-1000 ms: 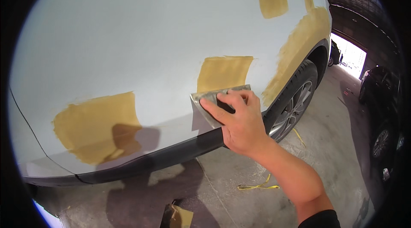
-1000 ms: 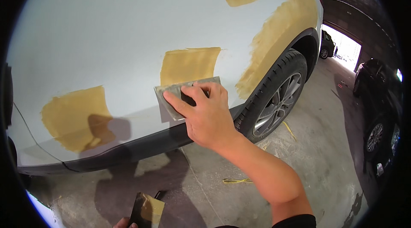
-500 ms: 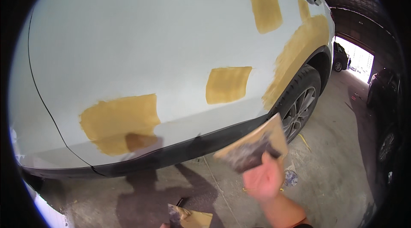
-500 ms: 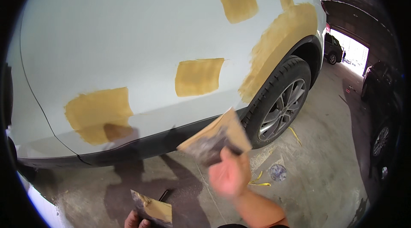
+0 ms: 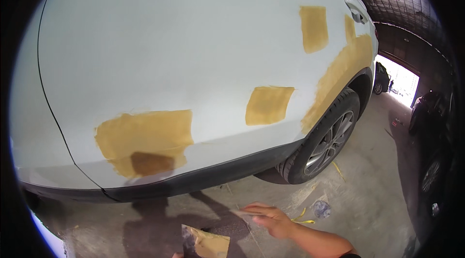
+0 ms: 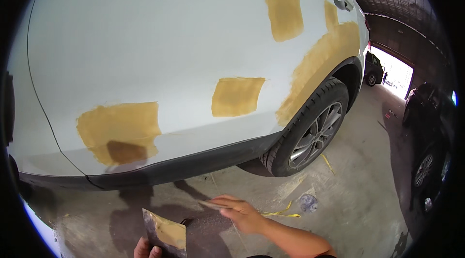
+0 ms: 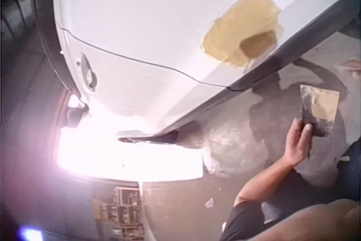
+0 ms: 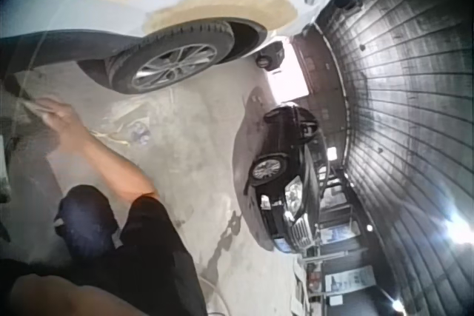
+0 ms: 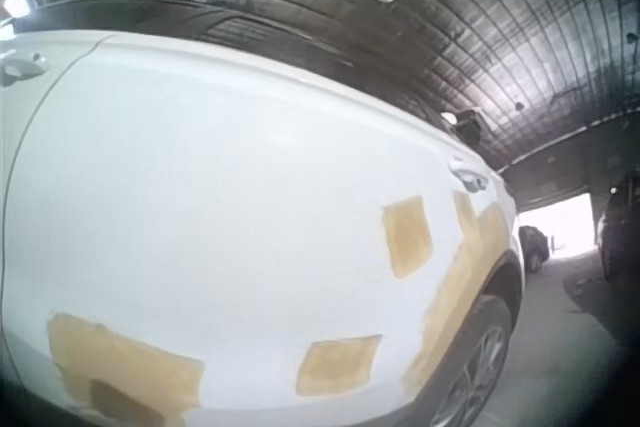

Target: The person applies beige body filler to the side and front bumper of a white car using a metal spreader. They smooth the filler over several spots on the car's side panel and then move to the detached front bumper, spreading filler around the grille and headlight areas.

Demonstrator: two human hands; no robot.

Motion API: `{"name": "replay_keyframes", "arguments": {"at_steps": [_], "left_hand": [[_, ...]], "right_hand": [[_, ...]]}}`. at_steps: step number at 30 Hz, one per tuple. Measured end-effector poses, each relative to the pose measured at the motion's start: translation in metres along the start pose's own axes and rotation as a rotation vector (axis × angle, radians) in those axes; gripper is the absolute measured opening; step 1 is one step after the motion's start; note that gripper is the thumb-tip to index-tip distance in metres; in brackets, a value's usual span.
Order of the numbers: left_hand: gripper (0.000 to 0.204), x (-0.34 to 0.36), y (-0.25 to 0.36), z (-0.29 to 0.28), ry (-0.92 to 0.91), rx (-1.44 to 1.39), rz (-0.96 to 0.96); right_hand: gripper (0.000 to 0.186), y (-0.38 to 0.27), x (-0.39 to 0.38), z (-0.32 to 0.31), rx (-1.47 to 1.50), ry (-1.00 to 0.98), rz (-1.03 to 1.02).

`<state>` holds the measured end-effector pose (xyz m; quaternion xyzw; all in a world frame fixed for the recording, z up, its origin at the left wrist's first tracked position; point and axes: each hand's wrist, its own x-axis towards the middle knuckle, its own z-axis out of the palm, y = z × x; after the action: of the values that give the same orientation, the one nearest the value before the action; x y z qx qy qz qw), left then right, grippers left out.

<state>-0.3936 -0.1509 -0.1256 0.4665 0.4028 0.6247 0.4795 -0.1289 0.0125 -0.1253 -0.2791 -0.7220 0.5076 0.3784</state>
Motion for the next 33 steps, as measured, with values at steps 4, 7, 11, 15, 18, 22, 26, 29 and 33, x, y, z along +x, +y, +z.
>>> {"name": "replay_keyframes", "arguments": {"at_steps": [4, 7, 11, 15, 18, 22, 26, 29, 33], "left_hand": [[0.012, -0.001, -0.010, -0.005, 0.029, -0.011, -0.065], [0.013, 0.005, -0.020, -0.010, 0.070, 0.016, -0.080], [0.014, 0.010, -0.023, -0.010, 0.116, 0.061, -0.097], [0.015, 0.012, -0.028, -0.012, 0.159, 0.005, -0.131], [0.013, 0.014, -0.030, -0.015, 0.098, 0.016, -0.126], [0.010, 0.016, -0.032, -0.019, 0.042, 0.060, -0.146], [0.010, 0.013, -0.030, -0.023, 0.018, 0.077, -0.176], [0.011, 0.012, -0.028, -0.022, 0.010, 0.105, -0.179], [0.013, 0.010, -0.020, -0.018, -0.021, 0.144, -0.158]], "right_hand": [[0.035, -0.002, -0.001, -0.026, -0.181, 0.395, -0.100], [0.036, -0.030, 0.024, -0.057, -0.697, 0.615, -0.353], [0.054, -0.088, 0.084, -0.104, -1.329, 0.719, -0.805], [0.060, -0.122, 0.132, -0.103, -1.499, 0.700, -0.948], [0.062, -0.124, 0.156, -0.103, -1.531, 0.690, -0.964], [0.065, -0.107, 0.162, -0.102, -1.508, 0.666, -0.899], [0.067, -0.095, 0.154, -0.092, -1.460, 0.611, -0.826], [0.067, -0.087, 0.144, -0.085, -1.480, 0.554, -0.757], [0.066, -0.073, 0.132, -0.081, -1.480, 0.532, -0.734]]}}
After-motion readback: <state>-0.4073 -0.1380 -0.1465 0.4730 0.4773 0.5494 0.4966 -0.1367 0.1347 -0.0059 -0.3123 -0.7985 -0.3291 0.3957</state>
